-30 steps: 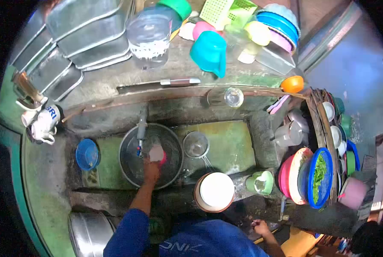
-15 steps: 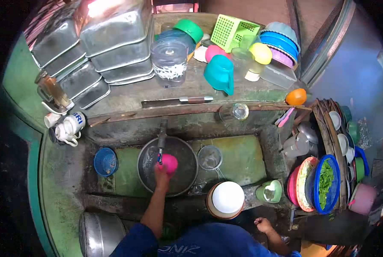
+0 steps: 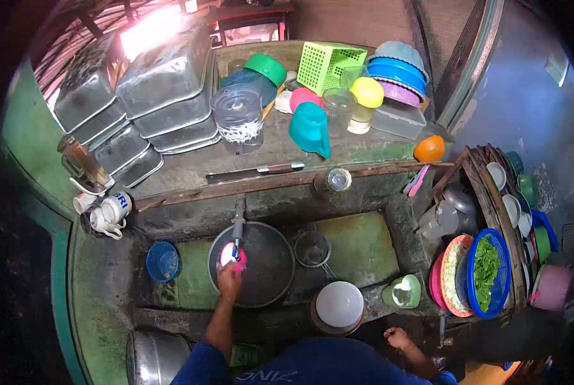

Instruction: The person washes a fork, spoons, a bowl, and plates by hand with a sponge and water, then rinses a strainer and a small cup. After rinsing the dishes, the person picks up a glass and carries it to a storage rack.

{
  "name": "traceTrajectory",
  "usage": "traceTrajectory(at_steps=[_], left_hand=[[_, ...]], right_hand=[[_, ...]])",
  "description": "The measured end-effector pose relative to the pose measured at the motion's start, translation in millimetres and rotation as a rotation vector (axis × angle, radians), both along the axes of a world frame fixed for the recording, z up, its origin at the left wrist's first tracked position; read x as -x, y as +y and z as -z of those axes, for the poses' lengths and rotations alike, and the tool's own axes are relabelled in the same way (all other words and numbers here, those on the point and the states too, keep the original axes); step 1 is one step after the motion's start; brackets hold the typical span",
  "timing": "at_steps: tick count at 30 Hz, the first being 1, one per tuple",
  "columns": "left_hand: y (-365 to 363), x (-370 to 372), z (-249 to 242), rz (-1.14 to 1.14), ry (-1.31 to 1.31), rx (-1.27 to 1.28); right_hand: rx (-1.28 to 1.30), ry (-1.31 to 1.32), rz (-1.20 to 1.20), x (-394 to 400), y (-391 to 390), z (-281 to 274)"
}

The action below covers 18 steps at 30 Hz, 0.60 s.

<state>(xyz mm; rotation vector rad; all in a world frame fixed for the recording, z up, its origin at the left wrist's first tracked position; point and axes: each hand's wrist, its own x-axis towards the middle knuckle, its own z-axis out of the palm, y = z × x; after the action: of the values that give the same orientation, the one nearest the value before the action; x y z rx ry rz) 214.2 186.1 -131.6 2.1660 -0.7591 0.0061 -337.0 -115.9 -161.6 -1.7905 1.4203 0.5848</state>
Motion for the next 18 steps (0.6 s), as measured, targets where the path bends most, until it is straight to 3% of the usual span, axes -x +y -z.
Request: traceTrajectory(at_steps=[1, 3, 5, 6, 9, 11, 13, 14, 15, 16, 18], left_hand=[[-5, 2, -5, -0.189, 0.391, 0.229], [-14, 8, -7, -0.305, 0.397, 0.073], [-26, 11, 20, -0.353, 1.058, 1.25], [-22, 9, 45, -0.29, 1.178, 1.389], [-42, 54, -10, -0.205, 1.296, 1.497], [-54, 72, -10, -0.304, 1.329, 1.277], [-63, 95, -39, -0.249, 1.393, 1.247], [-70, 100, -56, -0.141, 1.31, 1.153], [-79, 104, -78, -0.036, 1.225, 1.057], [-91, 103, -109, 0.022, 1.059, 1.017], [-118, 87, -179, 0.171, 0.698, 0.949]], right_hand=[[-0.003, -0.004, -0.001, 1, 0, 4], [0.009, -0.1, -0.075, 7, 1, 14], [0.03, -0.133, -0.113, 18, -3, 26], [0.036, -0.141, -0.115, 21, -5, 29], [0.033, -0.162, -0.109, 28, -7, 39], [0.021, -0.204, -0.101, 36, -9, 46], [-0.009, -0.3, -0.09, 46, -9, 55], [-0.021, -0.381, -0.106, 50, -9, 59], [0.144, -0.545, -0.324, 54, -6, 64], [0.034, -0.159, -0.196, 57, -9, 91], [0.018, -0.091, -0.243, 60, -5, 91]])
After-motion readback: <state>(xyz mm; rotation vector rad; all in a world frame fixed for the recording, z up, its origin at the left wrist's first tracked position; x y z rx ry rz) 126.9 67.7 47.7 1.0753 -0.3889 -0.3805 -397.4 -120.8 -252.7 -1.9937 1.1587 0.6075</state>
